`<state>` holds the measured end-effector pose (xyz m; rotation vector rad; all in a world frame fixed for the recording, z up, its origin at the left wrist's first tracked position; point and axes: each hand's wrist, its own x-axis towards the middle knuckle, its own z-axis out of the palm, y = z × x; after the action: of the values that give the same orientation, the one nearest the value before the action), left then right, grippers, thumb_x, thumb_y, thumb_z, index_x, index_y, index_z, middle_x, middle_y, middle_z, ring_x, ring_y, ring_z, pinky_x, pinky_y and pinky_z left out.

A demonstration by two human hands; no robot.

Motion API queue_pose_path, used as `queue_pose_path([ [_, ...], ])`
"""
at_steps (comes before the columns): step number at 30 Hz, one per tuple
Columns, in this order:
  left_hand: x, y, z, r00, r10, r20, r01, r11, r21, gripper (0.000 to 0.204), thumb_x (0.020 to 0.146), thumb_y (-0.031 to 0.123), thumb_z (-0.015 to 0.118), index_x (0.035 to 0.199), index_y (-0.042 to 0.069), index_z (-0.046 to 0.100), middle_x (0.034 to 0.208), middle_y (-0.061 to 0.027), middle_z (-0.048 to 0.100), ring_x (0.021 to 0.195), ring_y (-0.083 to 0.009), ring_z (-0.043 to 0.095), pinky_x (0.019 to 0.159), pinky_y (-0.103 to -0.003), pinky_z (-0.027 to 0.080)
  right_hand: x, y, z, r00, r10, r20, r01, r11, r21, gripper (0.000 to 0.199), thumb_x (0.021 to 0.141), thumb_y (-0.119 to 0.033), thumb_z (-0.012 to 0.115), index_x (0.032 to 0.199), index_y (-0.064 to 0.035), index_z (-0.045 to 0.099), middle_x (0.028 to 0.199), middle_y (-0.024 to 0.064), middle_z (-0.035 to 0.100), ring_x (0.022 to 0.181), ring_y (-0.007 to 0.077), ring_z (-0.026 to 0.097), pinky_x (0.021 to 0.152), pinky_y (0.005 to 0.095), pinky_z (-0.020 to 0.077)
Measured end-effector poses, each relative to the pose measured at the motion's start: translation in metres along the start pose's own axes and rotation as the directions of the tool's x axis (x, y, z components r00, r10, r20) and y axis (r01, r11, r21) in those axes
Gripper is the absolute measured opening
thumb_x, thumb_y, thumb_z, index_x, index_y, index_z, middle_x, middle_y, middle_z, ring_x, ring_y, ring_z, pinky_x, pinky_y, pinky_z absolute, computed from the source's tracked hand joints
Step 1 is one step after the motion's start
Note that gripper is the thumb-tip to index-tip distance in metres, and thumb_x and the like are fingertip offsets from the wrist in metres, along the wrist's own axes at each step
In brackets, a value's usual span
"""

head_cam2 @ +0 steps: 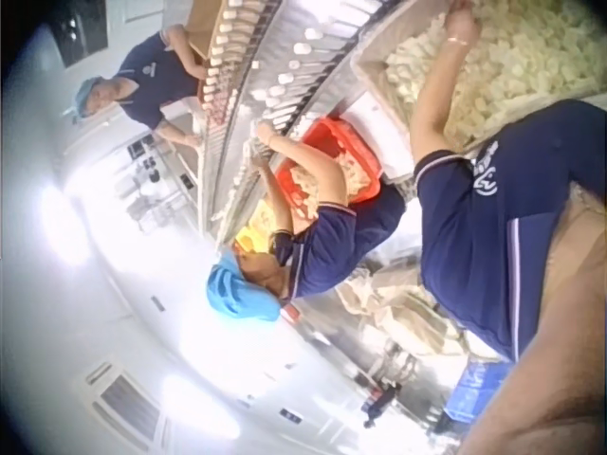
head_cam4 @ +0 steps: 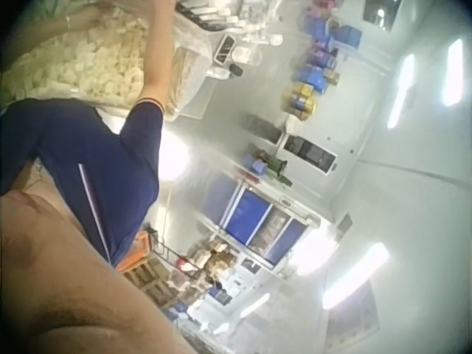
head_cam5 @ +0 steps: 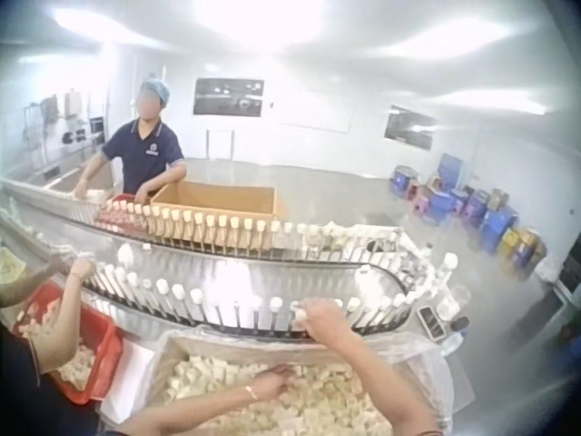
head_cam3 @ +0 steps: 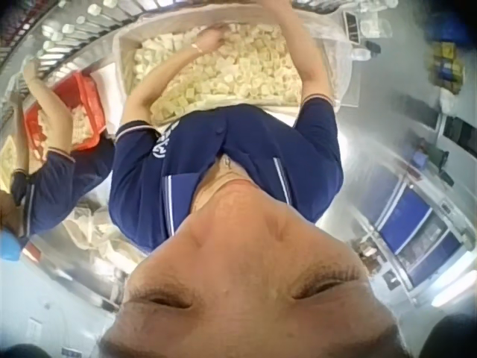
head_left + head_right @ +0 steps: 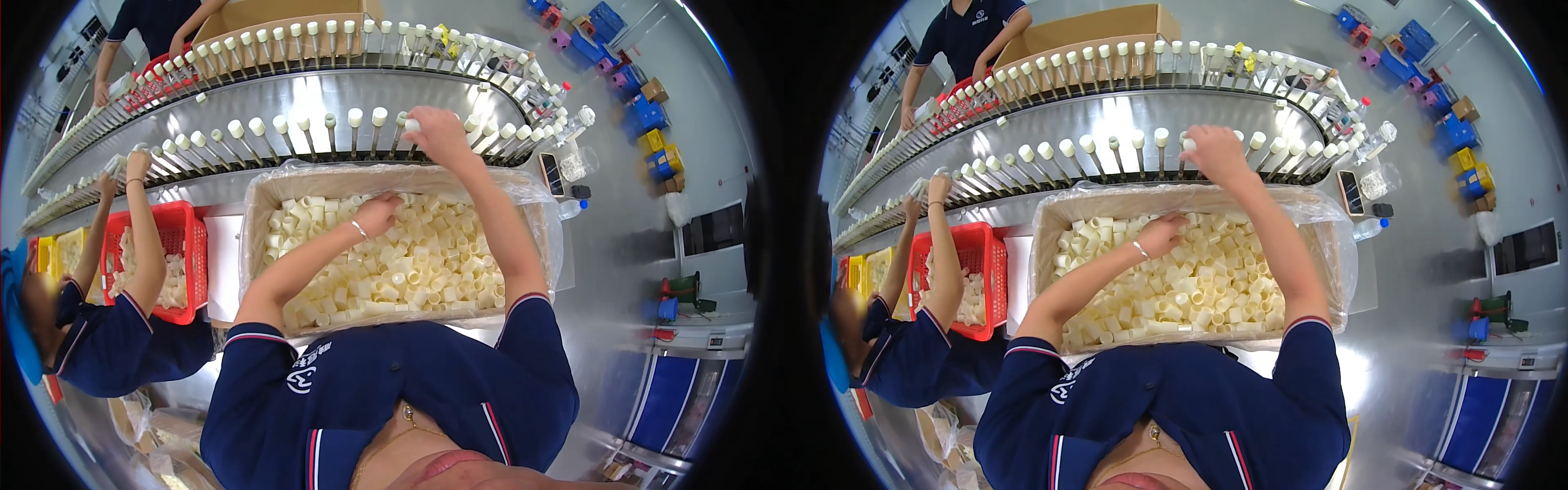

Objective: The person picks plastic caps from a container and fits them onto the upright pegs of a conveyor line by hand.

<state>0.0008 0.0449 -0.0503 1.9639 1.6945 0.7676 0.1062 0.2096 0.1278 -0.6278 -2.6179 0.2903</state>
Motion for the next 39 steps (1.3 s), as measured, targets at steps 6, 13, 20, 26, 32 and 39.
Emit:
queue_pose_path([
  [6, -0.009, 0.053, -0.105, 0.987, -0.152, 0.049, 0.16, 0.943, -0.29, 0.029, 0.084, 0.01, 0.065, 0.11, 0.006, 0.051, 0.105, -0.0082, 0.054, 0.089, -0.0195, 0.058, 0.078, -0.03, 0.049, 0.039, 0.042, 0.008, 0.987, -0.094, 0.134, 0.144, 0.888, -0.436, 0.032, 0.075, -0.038, 0.072, 0.093, -0.0121, 0.067, 0.086, 0.0063, 0.067, 0.092, 0.023, 0.06, 0.086, 0.0366, 0.0372],
  [13, 0.008, 0.052, -0.152, 0.961, 0.002, -0.275, -0.13, 0.884, -0.45, 0.028, 0.086, 0.009, 0.062, 0.113, 0.005, 0.054, 0.095, -0.004, 0.054, 0.082, -0.0134, 0.055, 0.075, -0.026, 0.048, 0.019, 0.065, 0.008, 0.964, 0.095, 0.247, 0.06, 0.831, -0.554, 0.041, 0.076, -0.033, 0.073, 0.108, -0.009, 0.062, 0.101, 0.0081, 0.063, 0.101, 0.0255, 0.057, 0.098, 0.0435, 0.0328],
  [20, 0.047, 0.049, -0.192, 0.935, 0.032, -0.353, 0.029, 0.986, 0.167, 0.038, 0.085, 0.016, 0.063, 0.119, 0.007, 0.051, 0.097, -0.0101, 0.059, 0.092, -0.0257, 0.057, 0.08, -0.035, 0.048, -0.076, 0.013, -0.01, 0.963, -0.199, -0.182, 0.173, 0.974, -0.149, 0.056, 0.071, -0.011, 0.073, 0.122, -0.0091, 0.052, 0.111, 0.0078, 0.055, 0.104, 0.0274, 0.052, 0.093, 0.0406, 0.0418],
  [26, 0.139, 0.047, -0.164, 0.975, 0.163, -0.148, -0.089, 0.906, 0.415, 0.024, 0.086, 0.022, 0.063, 0.101, 0.005, 0.057, 0.103, -0.0105, 0.062, 0.1, -0.0289, 0.056, 0.082, -0.041, 0.048, -0.132, 0.001, -0.017, 0.996, -0.085, -0.035, 0.085, 0.996, 0.006, 0.052, 0.072, -0.01, 0.071, 0.121, -0.0082, 0.053, 0.111, 0.0091, 0.056, 0.102, 0.0295, 0.053, 0.086, 0.0397, 0.046],
  [32, 0.201, 0.053, -0.125, 0.99, -0.03, 0.136, -0.063, 0.775, 0.629, 0.026, 0.085, 0.028, 0.062, 0.099, 0.007, 0.058, 0.102, -0.0092, 0.063, 0.1, -0.0303, 0.057, 0.083, -0.043, 0.045, -0.149, 0.023, -0.019, 0.982, 0.153, 0.112, -0.163, 0.982, 0.093, 0.037, 0.077, -0.015, 0.069, 0.112, -0.0093, 0.059, 0.108, 0.0082, 0.058, 0.1, 0.0297, 0.055, 0.079, 0.0407, 0.048],
  [39, 0.168, 0.078, -0.083, 0.81, 0.578, -0.098, -0.436, 0.706, 0.558, 0.043, 0.077, 0.014, 0.061, 0.119, 0.008, 0.057, 0.11, -0.008, 0.056, 0.1, -0.0265, 0.053, 0.085, -0.038, 0.044, -0.169, 0.038, 0.055, 0.948, 0.118, 0.295, -0.105, 0.993, -0.061, 0.03, 0.074, -0.015, 0.068, 0.103, -0.0114, 0.062, 0.107, 0.0039, 0.059, 0.108, 0.025, 0.054, 0.079, 0.0379, 0.0491],
])
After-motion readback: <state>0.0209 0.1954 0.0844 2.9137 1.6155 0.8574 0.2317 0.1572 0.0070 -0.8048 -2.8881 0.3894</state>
